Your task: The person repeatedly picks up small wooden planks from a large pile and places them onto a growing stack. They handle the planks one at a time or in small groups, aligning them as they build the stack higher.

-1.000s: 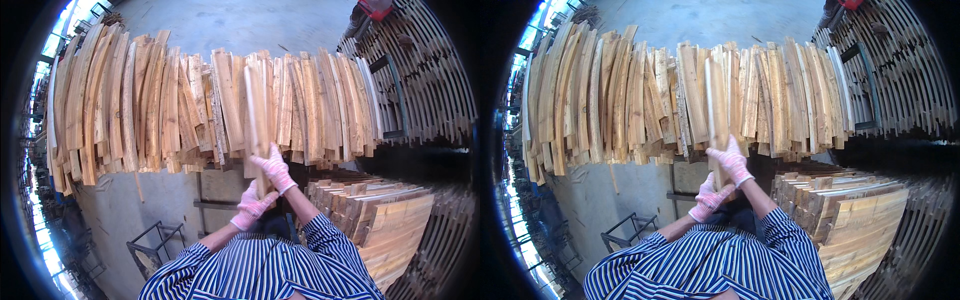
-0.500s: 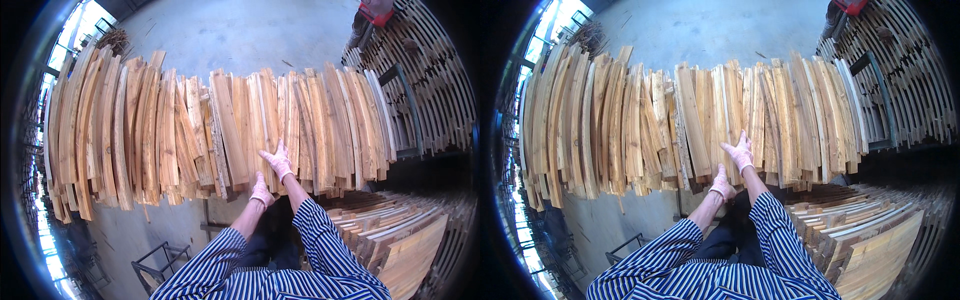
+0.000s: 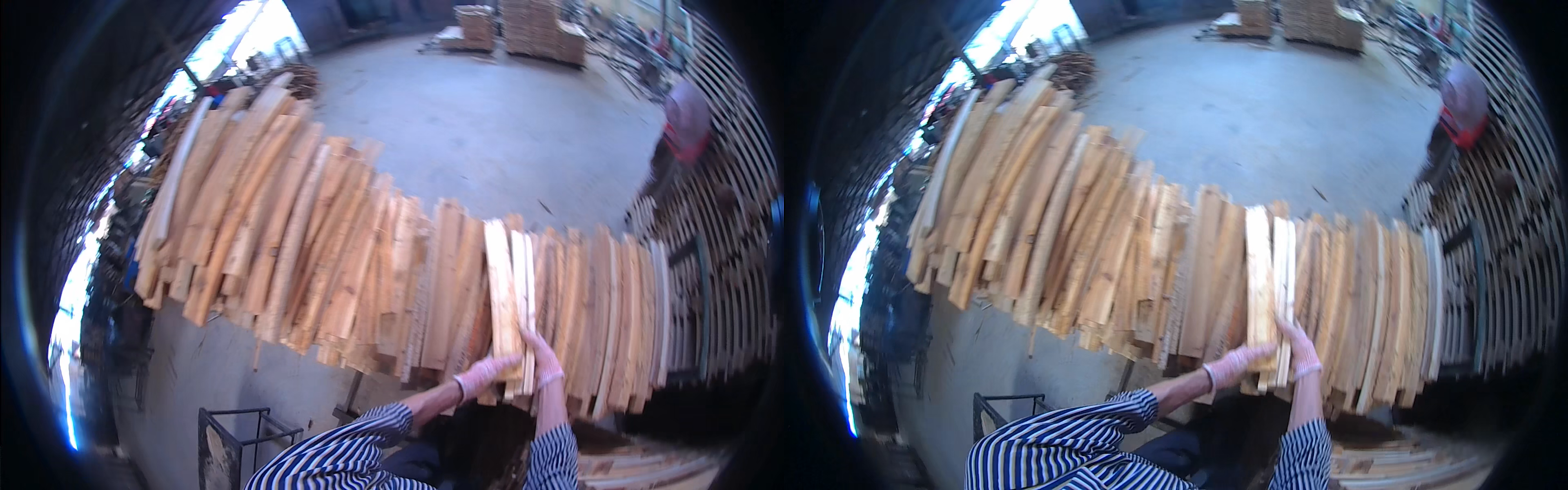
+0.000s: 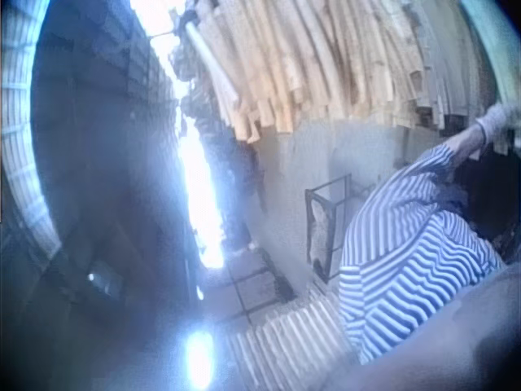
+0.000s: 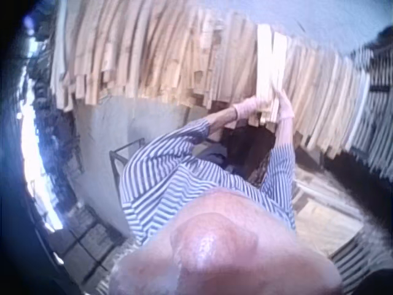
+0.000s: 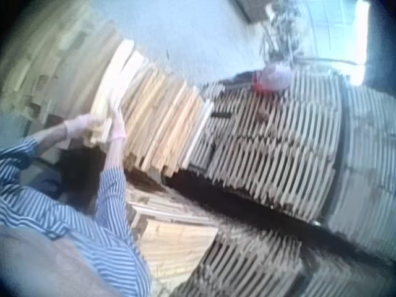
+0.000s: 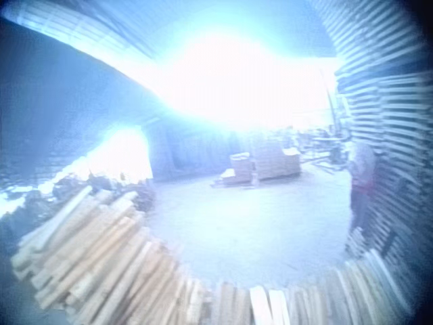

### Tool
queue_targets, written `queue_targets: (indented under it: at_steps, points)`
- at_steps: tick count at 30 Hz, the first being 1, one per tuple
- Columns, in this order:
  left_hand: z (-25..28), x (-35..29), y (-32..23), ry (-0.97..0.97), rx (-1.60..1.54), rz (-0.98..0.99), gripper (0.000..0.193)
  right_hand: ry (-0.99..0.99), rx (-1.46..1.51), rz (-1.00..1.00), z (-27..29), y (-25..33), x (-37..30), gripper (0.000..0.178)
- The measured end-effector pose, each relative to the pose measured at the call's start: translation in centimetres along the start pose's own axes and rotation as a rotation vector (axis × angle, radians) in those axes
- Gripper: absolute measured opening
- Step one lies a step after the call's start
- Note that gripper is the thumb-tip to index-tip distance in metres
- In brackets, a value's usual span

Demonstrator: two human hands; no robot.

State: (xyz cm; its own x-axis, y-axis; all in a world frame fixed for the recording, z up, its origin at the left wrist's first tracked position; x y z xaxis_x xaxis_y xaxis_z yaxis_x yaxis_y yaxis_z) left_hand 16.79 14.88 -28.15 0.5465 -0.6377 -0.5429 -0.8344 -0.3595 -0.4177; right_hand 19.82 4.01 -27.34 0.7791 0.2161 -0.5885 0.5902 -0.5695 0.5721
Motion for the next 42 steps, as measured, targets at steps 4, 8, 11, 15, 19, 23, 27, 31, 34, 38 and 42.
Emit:
queue_targets:
  at_steps: [4,8,11,15,19,23,27,31,34,38,42]
  points:
    - [-3.4,-13.5,-0.1,-0.065,0.072,0.255,0.060,0.058,0.228,-0.114,-4.9,-5.8,-8.9,0.056]
    - [-2.4,-16.4,-4.0,-0.164,0.036,0.269,0.082,0.044,0.479,-0.146,-12.5,-8.2,-18.3,0.066]
    - [-0.9,-11.9,-9.8,-0.662,0.762,-0.185,0.127,-0.108,-0.046,0.140,-3.6,-16.4,-9.4,0.072]
    - [0.8,-7.1,-7.3,-0.553,0.836,-0.175,0.118,0.147,0.336,-0.092,-7.0,-12.3,-12.6,0.061]
    - [0.3,-7.7,-4.4,-0.217,0.291,0.019,0.054,0.095,0.250,-0.134,-8.2,-11.2,-15.1,0.061]
    - [-2.2,-10.9,-1.8,-0.104,-0.118,0.231,0.039,-0.044,-0.002,0.100,-8.4,-11.2,-16.2,0.066]
    - [-8.9,-15.6,-2.2,-0.078,-0.006,0.071,0.045,-0.207,-0.166,0.183,-11.2,-5.6,-23.0,0.069]
    - [-16.0,-14.9,-2.7,0.054,0.014,-0.069,0.039,-0.486,-0.682,0.535,-10.5,0.4,-31.1,0.104]
    - [-22.3,-14.8,-4.0,0.162,0.244,-0.267,0.037,-0.775,-0.927,0.600,-11.1,4.6,-38.8,0.125]
    - [-41.1,-23.0,-1.7,0.737,0.299,-0.130,0.042,-0.991,-0.911,0.989,-15.4,11.2,-55.1,0.115]
    - [-50.3,-26.5,0.8,1.141,0.029,-0.176,0.045,-1.106,-0.757,1.227,-20.4,14.5,-67.2,0.103]
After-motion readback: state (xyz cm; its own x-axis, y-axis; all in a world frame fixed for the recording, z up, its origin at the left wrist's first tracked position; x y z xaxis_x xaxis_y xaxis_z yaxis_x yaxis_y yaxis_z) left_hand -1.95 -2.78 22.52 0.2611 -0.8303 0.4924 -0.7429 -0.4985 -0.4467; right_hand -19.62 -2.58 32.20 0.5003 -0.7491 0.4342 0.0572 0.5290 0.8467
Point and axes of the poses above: each hand's wrist, its own x-axis towards the middle knuckle, its own z-axis out of the back of the hand, y = z × x, the point moved 8 cm from there along x, towards the middle knuckle, and after that the axes turned 11 degrees about -x, right-handed, at the moved point
